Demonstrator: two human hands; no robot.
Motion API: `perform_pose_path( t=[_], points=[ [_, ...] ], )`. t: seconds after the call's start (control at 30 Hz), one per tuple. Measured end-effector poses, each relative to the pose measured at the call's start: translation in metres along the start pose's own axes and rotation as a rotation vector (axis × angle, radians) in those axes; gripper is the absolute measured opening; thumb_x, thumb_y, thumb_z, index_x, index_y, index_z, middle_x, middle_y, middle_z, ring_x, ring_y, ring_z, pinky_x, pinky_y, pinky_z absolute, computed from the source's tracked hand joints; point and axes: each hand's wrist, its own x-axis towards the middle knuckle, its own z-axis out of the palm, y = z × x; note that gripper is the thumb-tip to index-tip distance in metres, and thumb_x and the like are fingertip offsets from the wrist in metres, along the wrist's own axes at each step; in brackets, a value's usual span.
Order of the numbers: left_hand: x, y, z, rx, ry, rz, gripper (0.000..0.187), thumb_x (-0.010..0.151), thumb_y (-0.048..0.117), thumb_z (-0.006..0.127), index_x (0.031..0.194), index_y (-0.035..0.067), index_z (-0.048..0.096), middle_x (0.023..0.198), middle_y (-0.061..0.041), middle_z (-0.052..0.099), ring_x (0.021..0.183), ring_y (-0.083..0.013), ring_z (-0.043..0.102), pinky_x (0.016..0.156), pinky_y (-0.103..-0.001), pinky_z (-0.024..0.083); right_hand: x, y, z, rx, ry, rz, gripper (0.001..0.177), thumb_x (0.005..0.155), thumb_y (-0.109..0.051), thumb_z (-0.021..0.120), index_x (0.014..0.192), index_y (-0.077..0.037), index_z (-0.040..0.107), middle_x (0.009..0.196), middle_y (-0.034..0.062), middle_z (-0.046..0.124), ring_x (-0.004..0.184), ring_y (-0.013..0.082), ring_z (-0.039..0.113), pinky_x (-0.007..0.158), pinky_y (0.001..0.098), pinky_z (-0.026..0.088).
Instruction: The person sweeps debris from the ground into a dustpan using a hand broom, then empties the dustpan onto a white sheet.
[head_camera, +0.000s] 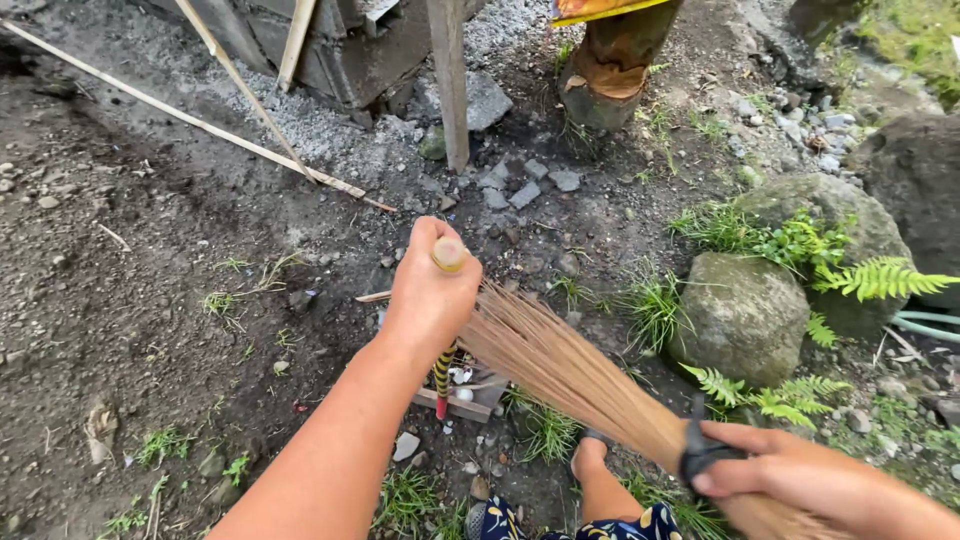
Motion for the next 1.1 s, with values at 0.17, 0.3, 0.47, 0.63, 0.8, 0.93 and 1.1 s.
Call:
perform_pose_path(
  t=[0.17, 0.3, 0.47, 0.63, 0.8, 0.93, 1.1],
  points=[
    [-0.015, 0.013, -0.010, -0.026, -0.075, -0.131, 0.021, 0.086, 0.013, 0.059, 0.103, 0.010, 0.049, 0.080, -0.009, 0.061, 0.071, -0.0222, 0.061, 0.065, -0.040, 0.051, -0.019, -0.001, -0.006, 0.216, 0.161, 0.137, 0.070, 0.079, -0.025, 0.078, 0.144, -0.017, 0.052, 0.091, 0.0146, 0.070, 0.065, 0.0245, 0.064, 0.056, 0.0380, 0.051],
    [-0.016, -0.016, -0.006, 0.032, 0.004, 0.020, 0.018, 0.087, 0.013, 0.063, 0.100, 0.009, 0.052, 0.080, -0.007, 0.062, 0.072, -0.0176, 0.061, 0.068, -0.035, 0.051, 0.047, 0.001, 0.019, 0.348, 0.138, 0.016, 0.066, 0.084, -0.018, 0.074, 0.145, -0.009, 0.049, 0.083, 0.0177, 0.065, 0.056, 0.0285, 0.064, 0.048, 0.0411, 0.053],
    [-0.024, -0.010, -0.023, -0.031, -0.019, -0.039, 0.018, 0.087, 0.013, 0.061, 0.103, 0.010, 0.054, 0.080, -0.006, 0.061, 0.072, -0.0159, 0.059, 0.065, -0.035, 0.052, 0.057, -0.019, 0.066, -0.113, 0.115, -0.157, 0.079, 0.071, -0.020, 0.082, 0.144, -0.006, 0.055, 0.109, 0.0133, 0.077, 0.092, 0.0238, 0.080, 0.083, 0.0304, 0.061],
    [-0.035, 0.000, -0.029, 0.011, -0.019, -0.005, 0.019, 0.085, 0.013, 0.064, 0.101, 0.010, 0.055, 0.081, -0.005, 0.061, 0.074, -0.0159, 0.060, 0.067, -0.035, 0.051, -0.025, -0.037, 0.070, -0.414, 0.068, -0.148, 0.084, 0.069, -0.031, 0.083, 0.146, -0.018, 0.053, 0.117, 0.0077, 0.077, 0.105, 0.0167, 0.074, 0.097, 0.0250, 0.052],
    [-0.039, 0.012, -0.041, 0.055, -0.065, -0.082, 0.020, 0.084, 0.014, 0.063, 0.102, 0.010, 0.054, 0.078, -0.004, 0.061, 0.072, -0.0145, 0.059, 0.066, -0.033, 0.052, -0.020, -0.013, 0.024, -0.258, 0.047, -0.160, 0.088, 0.069, -0.030, 0.088, 0.148, -0.013, 0.053, 0.124, 0.0085, 0.074, 0.107, 0.0176, 0.073, 0.098, 0.0260, 0.051],
    [-0.041, 0.009, -0.052, 0.070, -0.090, -0.110, 0.016, 0.085, 0.014, 0.062, 0.099, 0.010, 0.055, 0.077, -0.005, 0.059, 0.071, -0.0138, 0.057, 0.064, -0.034, 0.051, 0.027, -0.005, 0.006, -0.089, 0.137, -0.041, 0.087, 0.073, -0.027, 0.084, 0.152, -0.014, 0.049, 0.121, 0.0197, 0.073, 0.096, 0.0279, 0.073, 0.088, 0.0372, 0.055],
    [-0.043, 0.009, -0.052, 0.069, -0.125, -0.132, 0.015, 0.087, 0.015, 0.061, 0.100, 0.011, 0.055, 0.076, -0.003, 0.058, 0.069, -0.0117, 0.055, 0.061, -0.033, 0.049, 0.063, -0.024, 0.035, -0.030, 0.229, -0.037, 0.093, 0.070, -0.023, 0.083, 0.153, -0.009, 0.044, 0.114, 0.0117, 0.076, 0.097, 0.0266, 0.078, 0.087, 0.0384, 0.060]
  ],
)
